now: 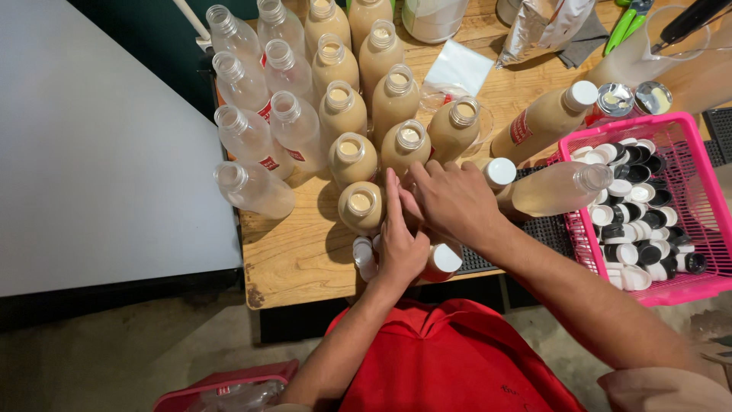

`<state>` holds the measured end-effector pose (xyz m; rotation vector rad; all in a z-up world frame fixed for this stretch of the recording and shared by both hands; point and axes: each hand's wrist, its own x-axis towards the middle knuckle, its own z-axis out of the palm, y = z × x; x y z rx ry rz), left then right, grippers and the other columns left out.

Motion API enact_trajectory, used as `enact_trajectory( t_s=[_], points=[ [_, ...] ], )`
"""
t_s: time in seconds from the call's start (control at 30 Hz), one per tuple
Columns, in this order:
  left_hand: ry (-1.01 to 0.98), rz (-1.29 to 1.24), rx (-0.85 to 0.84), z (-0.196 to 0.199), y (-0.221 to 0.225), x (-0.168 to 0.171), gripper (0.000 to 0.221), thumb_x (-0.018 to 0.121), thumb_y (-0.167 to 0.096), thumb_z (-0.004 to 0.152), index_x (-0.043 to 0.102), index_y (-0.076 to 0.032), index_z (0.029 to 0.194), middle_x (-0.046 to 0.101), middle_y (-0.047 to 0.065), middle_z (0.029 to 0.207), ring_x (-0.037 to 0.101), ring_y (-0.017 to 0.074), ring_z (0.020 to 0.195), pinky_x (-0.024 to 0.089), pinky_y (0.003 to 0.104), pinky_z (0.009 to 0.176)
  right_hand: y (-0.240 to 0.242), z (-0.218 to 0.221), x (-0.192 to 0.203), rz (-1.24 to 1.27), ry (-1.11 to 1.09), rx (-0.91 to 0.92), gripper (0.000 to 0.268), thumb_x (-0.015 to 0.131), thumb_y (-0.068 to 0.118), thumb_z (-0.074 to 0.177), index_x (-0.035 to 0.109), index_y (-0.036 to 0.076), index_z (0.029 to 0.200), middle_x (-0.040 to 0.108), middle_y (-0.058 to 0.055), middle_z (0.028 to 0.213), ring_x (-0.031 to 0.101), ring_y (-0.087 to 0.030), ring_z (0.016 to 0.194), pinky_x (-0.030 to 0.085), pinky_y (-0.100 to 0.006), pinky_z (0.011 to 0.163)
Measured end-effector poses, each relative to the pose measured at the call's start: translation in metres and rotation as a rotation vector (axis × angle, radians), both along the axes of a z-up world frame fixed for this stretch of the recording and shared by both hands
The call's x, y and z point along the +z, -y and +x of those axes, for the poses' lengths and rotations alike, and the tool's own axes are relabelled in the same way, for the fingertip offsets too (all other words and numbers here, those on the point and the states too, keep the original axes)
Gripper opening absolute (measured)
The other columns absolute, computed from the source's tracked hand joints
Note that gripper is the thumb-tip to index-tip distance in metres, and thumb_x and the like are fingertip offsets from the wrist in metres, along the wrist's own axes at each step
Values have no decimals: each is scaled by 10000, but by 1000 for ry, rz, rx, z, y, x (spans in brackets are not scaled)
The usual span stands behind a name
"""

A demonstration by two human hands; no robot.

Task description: The person caps multiple plastic bottles filled with a beige liquid on a wooden table. They pick up white and black caps from a pink basket and screw them onto the bottles one by one.

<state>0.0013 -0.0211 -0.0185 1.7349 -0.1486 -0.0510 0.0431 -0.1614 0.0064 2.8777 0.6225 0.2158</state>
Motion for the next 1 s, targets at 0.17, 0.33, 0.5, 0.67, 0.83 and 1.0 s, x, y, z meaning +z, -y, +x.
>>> enact_trajectory(
  t_s=[0.17, 0.33, 0.5, 0.67, 0.83, 1.0],
  points=[
    [339, -55, -35, -10, -14, -2, 824, 546, 90, 916, 159, 61, 1644, 412, 248, 1627, 386, 405, 1514, 343, 491, 1238, -14, -25, 49, 415, 195, -30, 444, 717, 454, 938, 649, 110, 1210, 613, -56, 1077, 650, -272, 984, 473, -383, 829],
    [267, -103, -62, -31, -57, 10, 585, 558, -429, 994, 554, -32, 1424, 664, 95, 1309, 646, 286, 1238, 496, 407, 1084, -44, -91, 70, 1105, -4, 72, 265, 835, 286, 852, 739, 122, 1036, 692, -25, 888, 690, -271, 800, 530, -357, 771],
    [180, 52, 16, -47, -110, -50, 241, 636, -122, 982, 776, -143, 1177, 775, 2, 997, 762, 245, 957, 603, 372, 860, -92, -125, 14, 1254, -329, 132, 170, 795, 225, 881, 745, 130, 1014, 725, -51, 823, 710, -282, 664, 579, -378, 619],
    [-186, 421, -49, -66, -137, -142, 421, 752, -187, 908, 681, -225, 1322, 703, 33, 1203, 721, 288, 1087, 601, 452, 926, -108, -120, -70, 747, -718, -234, 303, 664, 276, 987, 529, 146, 1225, 501, -78, 1394, 723, -395, 1046, 651, -542, 765],
    [-234, 379, -33, -67, -131, -138, 432, 722, -167, 932, 632, -146, 1355, 726, 127, 1199, 741, 341, 1038, 590, 501, 905, -105, -116, -143, 552, -520, -244, 254, 667, 285, 984, 512, 133, 1116, 486, -53, 1210, 746, -326, 855, 663, -442, 680],
    [-291, 388, -42, -66, -132, -137, 428, 707, -217, 943, 628, -192, 1363, 758, 104, 1209, 751, 307, 1072, 590, 478, 928, -107, -115, -156, 853, -408, -150, 272, 708, 138, 898, 461, 85, 998, 459, -88, 1011, 656, -358, 952, 551, -408, 721]
  ],
)
